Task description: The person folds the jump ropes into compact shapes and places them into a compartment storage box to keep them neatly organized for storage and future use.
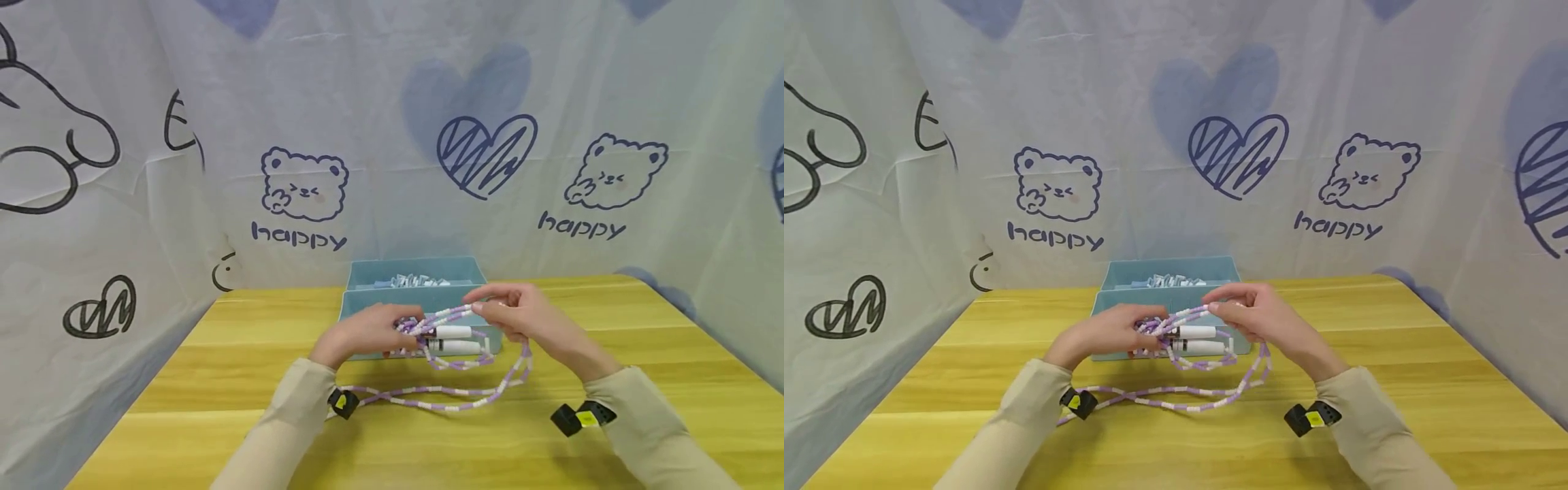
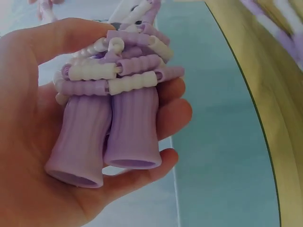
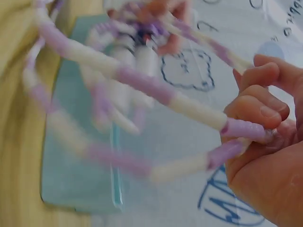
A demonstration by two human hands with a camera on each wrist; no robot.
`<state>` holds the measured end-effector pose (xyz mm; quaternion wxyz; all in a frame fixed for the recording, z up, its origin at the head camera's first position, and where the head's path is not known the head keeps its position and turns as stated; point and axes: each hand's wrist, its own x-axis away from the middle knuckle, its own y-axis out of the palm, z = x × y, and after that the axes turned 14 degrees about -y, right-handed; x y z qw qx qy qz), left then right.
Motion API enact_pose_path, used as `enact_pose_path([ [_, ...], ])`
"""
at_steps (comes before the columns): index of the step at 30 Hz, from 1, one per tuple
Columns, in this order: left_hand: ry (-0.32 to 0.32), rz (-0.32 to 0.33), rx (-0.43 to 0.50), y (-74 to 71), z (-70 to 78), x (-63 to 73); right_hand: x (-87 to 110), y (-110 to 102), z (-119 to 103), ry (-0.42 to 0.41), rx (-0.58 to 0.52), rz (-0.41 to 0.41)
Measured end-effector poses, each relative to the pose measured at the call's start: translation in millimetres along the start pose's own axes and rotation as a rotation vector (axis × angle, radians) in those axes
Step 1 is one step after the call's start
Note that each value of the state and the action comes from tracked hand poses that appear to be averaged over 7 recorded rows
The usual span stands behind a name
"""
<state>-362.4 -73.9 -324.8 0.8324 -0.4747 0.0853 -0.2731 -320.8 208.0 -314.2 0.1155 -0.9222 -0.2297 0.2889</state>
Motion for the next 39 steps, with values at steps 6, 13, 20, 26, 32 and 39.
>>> enact_pose_path([
  [6, -0.006, -0.041, 0.065, -4.6, -6.8, 2.6, 3.7, -28.3, 2.1, 0.025, 0.110, -0.036],
  [13, -0.001, -0.057, 0.145, -13.7, -11.4, 5.3, 9.7, -55.7, 10.3, 0.102, 0.212, 0.020],
  [20, 0.028, -0.094, 0.184, -17.7, -14.9, 6.2, 12.5, -69.5, 24.4, 0.089, 0.199, 0.113],
  [26, 0.033, -0.114, 0.241, -20.6, -17.4, 8.4, 16.0, -77.4, 40.4, 0.072, 0.020, 0.222],
  [32, 0.107, -0.162, 0.263, -21.4, -17.1, 9.3, 16.6, -75.3, 48.1, 0.102, -0.044, 0.267],
  [39, 0.104, -0.299, 0.357, -22.9, -12.0, 11.8, 17.7, -71.6, 52.3, 0.108, -0.020, 0.290],
])
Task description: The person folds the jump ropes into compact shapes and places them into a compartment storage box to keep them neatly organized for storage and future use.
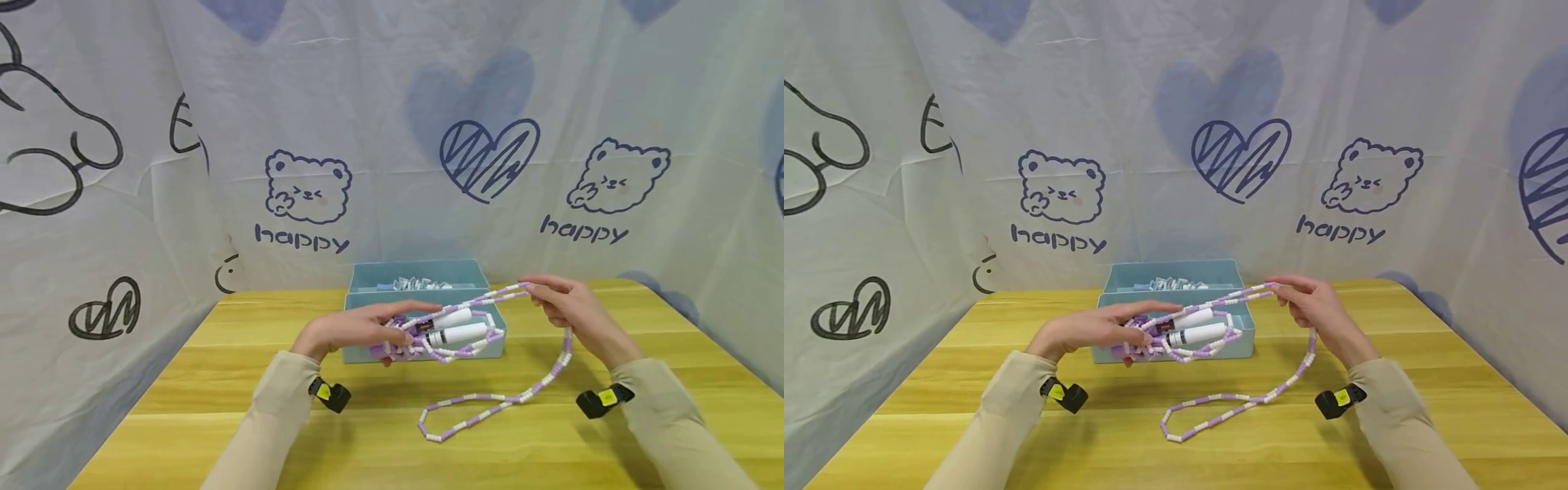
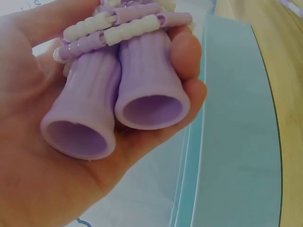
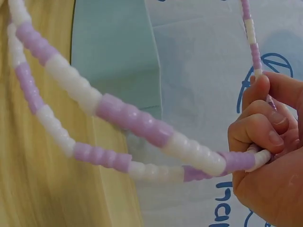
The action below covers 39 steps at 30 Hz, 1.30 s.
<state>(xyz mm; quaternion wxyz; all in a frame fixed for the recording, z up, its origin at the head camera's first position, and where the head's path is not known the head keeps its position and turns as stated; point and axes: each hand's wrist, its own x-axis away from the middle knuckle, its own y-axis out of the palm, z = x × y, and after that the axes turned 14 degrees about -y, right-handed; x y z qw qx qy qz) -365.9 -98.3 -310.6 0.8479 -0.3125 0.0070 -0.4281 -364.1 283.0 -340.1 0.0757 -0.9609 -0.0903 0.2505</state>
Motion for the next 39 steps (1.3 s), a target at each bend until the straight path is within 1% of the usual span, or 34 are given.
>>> enact_pose_path([
  [4, 0.010, -0.016, 0.017, 1.0, 2.7, 1.1, 0.4, 2.9, 2.2, 0.011, 0.009, -0.002],
  [6, 0.016, -0.024, 0.023, 1.9, 4.2, 0.9, -0.2, 4.6, 3.6, 0.013, 0.045, -0.003],
  [7, 0.016, -0.027, 0.023, 2.4, 4.9, 0.6, -0.6, 5.3, 4.3, 0.012, 0.083, -0.004],
  [9, 0.014, -0.025, 0.018, 3.6, 5.9, -0.3, -1.1, 7.1, 5.6, 0.002, 0.191, -0.008],
  [10, 0.010, -0.023, 0.016, 4.1, 6.2, -0.7, -1.4, 7.9, 6.2, -0.010, 0.262, -0.018],
  [13, -0.013, -0.003, 0.026, 5.2, 6.0, -1.2, -1.2, 10.3, 6.5, -0.048, 0.491, -0.076],
  [14, -0.020, 0.009, 0.038, 5.1, 5.6, -1.1, -1.1, 11.4, 6.2, -0.060, 0.553, -0.096],
  [16, -0.033, 0.041, 0.067, 4.5, 4.5, -0.2, -1.1, 12.7, 5.2, -0.084, 0.633, -0.137],
  [17, -0.040, 0.059, 0.082, 4.1, 4.0, 0.4, -0.9, 13.3, 4.4, -0.092, 0.653, -0.155],
  [21, -0.064, 0.127, 0.131, 2.0, 2.2, 2.0, -0.1, 15.6, 1.4, -0.105, 0.665, -0.245],
  [24, -0.082, 0.172, 0.158, 1.3, 1.3, 1.7, 1.3, 19.4, -0.1, -0.111, 0.651, -0.358],
  [26, -0.089, 0.194, 0.170, 1.5, 0.7, 1.0, 2.0, 23.6, -1.3, -0.133, 0.612, -0.434],
  [29, -0.083, 0.224, 0.166, 2.1, 0.7, -0.3, 3.6, 29.7, -5.3, -0.165, 0.542, -0.534],
  [31, -0.071, 0.242, 0.156, 2.4, 0.4, -2.1, 4.9, 34.4, -10.2, -0.168, 0.491, -0.592],
  [34, -0.052, 0.280, 0.135, 2.6, -0.8, -6.1, 7.1, 42.9, -17.0, -0.146, 0.443, -0.668],
  [36, -0.039, 0.303, 0.134, 3.5, -2.0, -9.4, 9.0, 51.3, -21.7, -0.142, 0.412, -0.709],
  [37, -0.034, 0.316, 0.133, 4.2, -2.4, -10.9, 9.9, 56.1, -24.3, -0.151, 0.400, -0.726],
  [39, -0.030, 0.359, 0.102, 5.9, -3.0, -13.6, 11.5, 67.5, -29.9, -0.184, 0.388, -0.754],
])
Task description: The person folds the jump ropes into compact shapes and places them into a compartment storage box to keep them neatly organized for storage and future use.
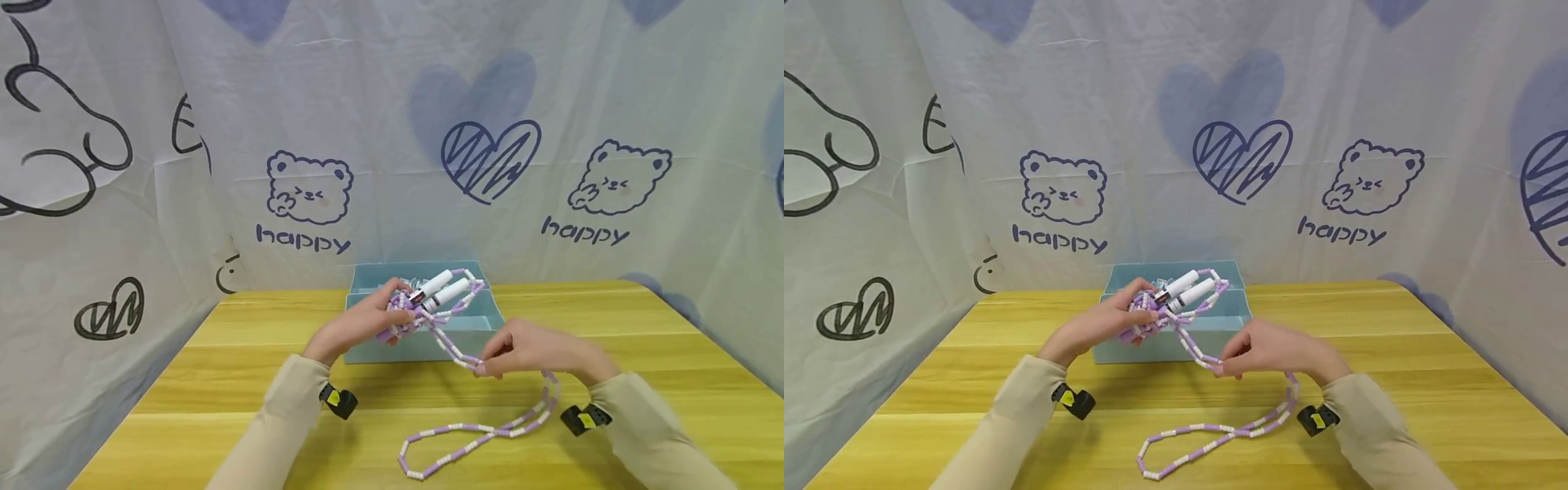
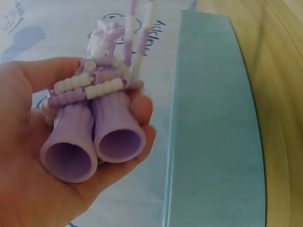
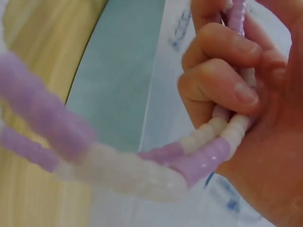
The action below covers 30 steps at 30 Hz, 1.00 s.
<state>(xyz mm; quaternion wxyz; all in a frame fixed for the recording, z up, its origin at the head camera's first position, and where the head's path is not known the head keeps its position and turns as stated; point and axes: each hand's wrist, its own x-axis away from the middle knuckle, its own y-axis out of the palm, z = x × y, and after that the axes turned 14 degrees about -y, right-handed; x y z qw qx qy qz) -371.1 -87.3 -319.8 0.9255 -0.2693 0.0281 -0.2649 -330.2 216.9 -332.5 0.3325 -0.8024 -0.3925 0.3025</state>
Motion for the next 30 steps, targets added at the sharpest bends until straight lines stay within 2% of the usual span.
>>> enact_pose_path([
  [2, 0.009, 0.059, -0.066, 2.8, 0.2, -1.4, -7.6, 6.5, -10.6, -0.031, -0.004, -0.002],
  [5, 0.022, 0.149, -0.218, 7.0, 1.5, -2.9, -18.3, 15.6, -25.4, -0.064, 0.008, 0.005],
  [7, 0.031, 0.183, -0.312, 10.2, 3.5, -3.0, -22.9, 20.4, -33.0, -0.069, 0.010, 0.018],
  [10, 0.056, 0.178, -0.428, 16.1, 6.3, -3.0, -26.6, 25.0, -38.6, -0.075, -0.008, 0.062],
  [13, 0.066, 0.121, -0.507, 23.2, 7.7, -2.6, -28.8, 27.1, -38.3, -0.088, -0.103, 0.155],
  [15, 0.067, 0.065, -0.519, 27.2, 8.0, -2.1, -30.5, 27.9, -36.4, -0.096, -0.190, 0.227],
  [18, 0.059, -0.012, -0.483, 30.8, 8.8, -1.0, -32.9, 28.6, -33.9, -0.078, -0.294, 0.344],
  [22, 0.054, -0.057, -0.441, 31.4, 11.6, 1.1, -35.0, 29.5, -33.1, -0.013, -0.366, 0.467],
  [25, 0.061, -0.062, -0.435, 32.2, 12.6, 1.2, -36.2, 31.4, -33.0, -0.010, -0.380, 0.492],
  [30, 0.076, -0.067, -0.417, 36.7, 9.5, -3.1, -39.0, 35.2, -33.3, -0.074, -0.392, 0.466],
])
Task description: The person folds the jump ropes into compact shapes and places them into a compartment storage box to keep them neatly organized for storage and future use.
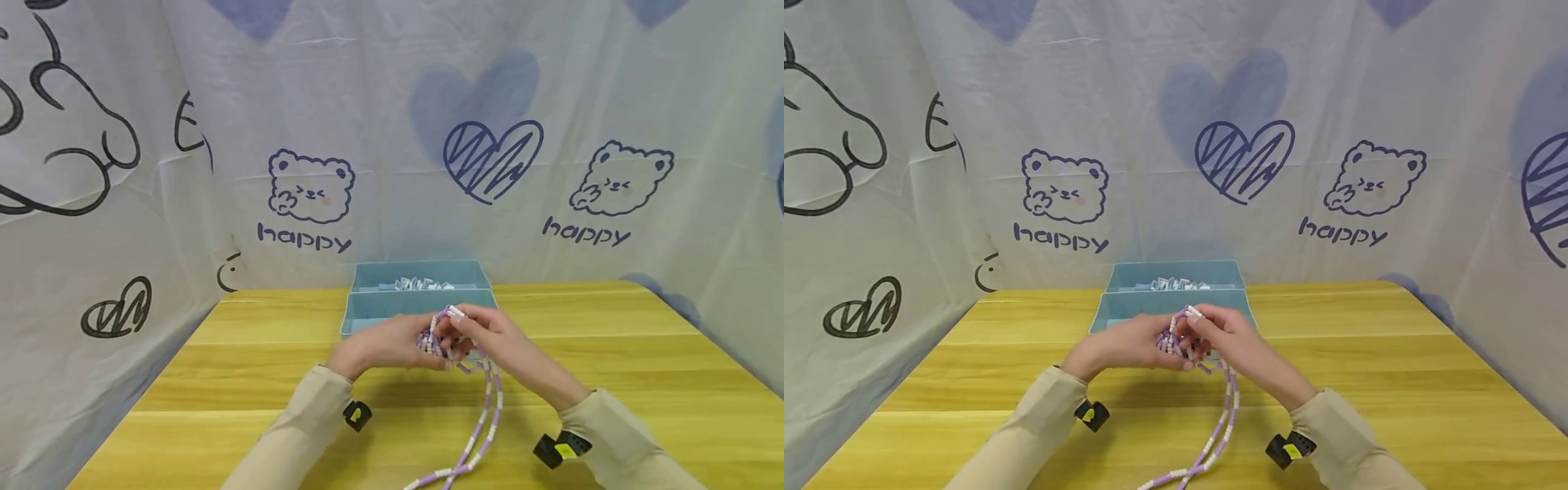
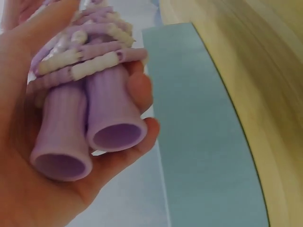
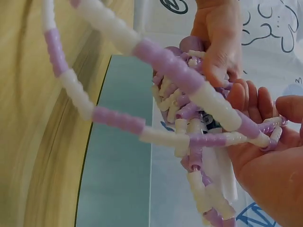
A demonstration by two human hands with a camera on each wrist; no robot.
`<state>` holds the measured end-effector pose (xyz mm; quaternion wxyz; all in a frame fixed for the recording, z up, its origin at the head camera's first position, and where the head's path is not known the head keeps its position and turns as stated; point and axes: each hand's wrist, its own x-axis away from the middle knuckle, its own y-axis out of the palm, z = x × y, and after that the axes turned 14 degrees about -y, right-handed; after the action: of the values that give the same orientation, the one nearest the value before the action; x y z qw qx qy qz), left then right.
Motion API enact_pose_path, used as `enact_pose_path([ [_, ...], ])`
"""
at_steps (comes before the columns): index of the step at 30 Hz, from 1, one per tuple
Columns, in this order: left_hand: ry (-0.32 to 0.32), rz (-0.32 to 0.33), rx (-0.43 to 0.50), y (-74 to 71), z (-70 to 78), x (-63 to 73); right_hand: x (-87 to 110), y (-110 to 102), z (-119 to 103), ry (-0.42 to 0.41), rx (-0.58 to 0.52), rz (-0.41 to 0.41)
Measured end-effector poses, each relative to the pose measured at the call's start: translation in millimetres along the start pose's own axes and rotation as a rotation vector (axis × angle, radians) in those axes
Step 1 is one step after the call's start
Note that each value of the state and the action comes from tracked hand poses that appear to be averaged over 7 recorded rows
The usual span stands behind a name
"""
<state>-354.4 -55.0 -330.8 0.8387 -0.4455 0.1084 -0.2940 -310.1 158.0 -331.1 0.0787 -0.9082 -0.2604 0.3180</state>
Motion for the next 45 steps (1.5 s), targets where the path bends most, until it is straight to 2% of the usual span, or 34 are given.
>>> enact_pose_path([
  [7, -0.016, 0.017, -0.016, 6.2, -4.6, -3.9, -1.0, 1.9, 0.0, -0.028, 0.028, -0.032],
  [13, -0.032, 0.062, -0.046, 3.3, -6.1, -3.4, 1.5, -5.2, -2.7, 0.035, 0.053, 0.000],
  [16, -0.031, 0.061, -0.075, 0.8, -7.2, -4.0, 3.6, -12.6, -3.3, 0.072, 0.080, 0.034],
  [19, -0.016, 0.051, -0.128, -0.6, -9.7, -5.2, 5.4, -21.6, -4.0, 0.064, 0.212, 0.044],
  [22, -0.006, 0.037, -0.186, 0.1, -11.8, -5.9, 6.8, -29.6, -7.7, 0.061, 0.433, 0.030],
  [24, -0.009, 0.030, -0.217, 2.4, -14.2, -7.5, 7.9, -34.9, -11.3, 0.087, 0.561, 0.017],
  [26, -0.014, 0.024, -0.238, 5.0, -17.0, -9.3, 9.7, -41.3, -14.9, 0.114, 0.636, 0.016],
  [28, -0.026, 0.017, -0.241, 7.3, -19.9, -10.8, 11.4, -48.1, -18.2, 0.132, 0.667, 0.030],
  [32, -0.042, 0.004, -0.215, 7.8, -22.3, -10.7, 12.6, -60.5, -22.1, 0.117, 0.669, 0.044],
  [36, -0.023, -0.021, -0.169, 6.8, -25.0, -11.8, 13.5, -68.3, -22.3, 0.096, 0.689, 0.055],
  [40, -0.020, -0.076, -0.125, 6.1, -26.4, -10.8, 16.0, -74.9, -17.7, 0.122, 0.796, 0.117],
  [45, -0.020, -0.123, -0.111, 5.1, -23.7, -8.9, 18.4, -85.1, 0.3, 0.188, 0.932, 0.165],
])
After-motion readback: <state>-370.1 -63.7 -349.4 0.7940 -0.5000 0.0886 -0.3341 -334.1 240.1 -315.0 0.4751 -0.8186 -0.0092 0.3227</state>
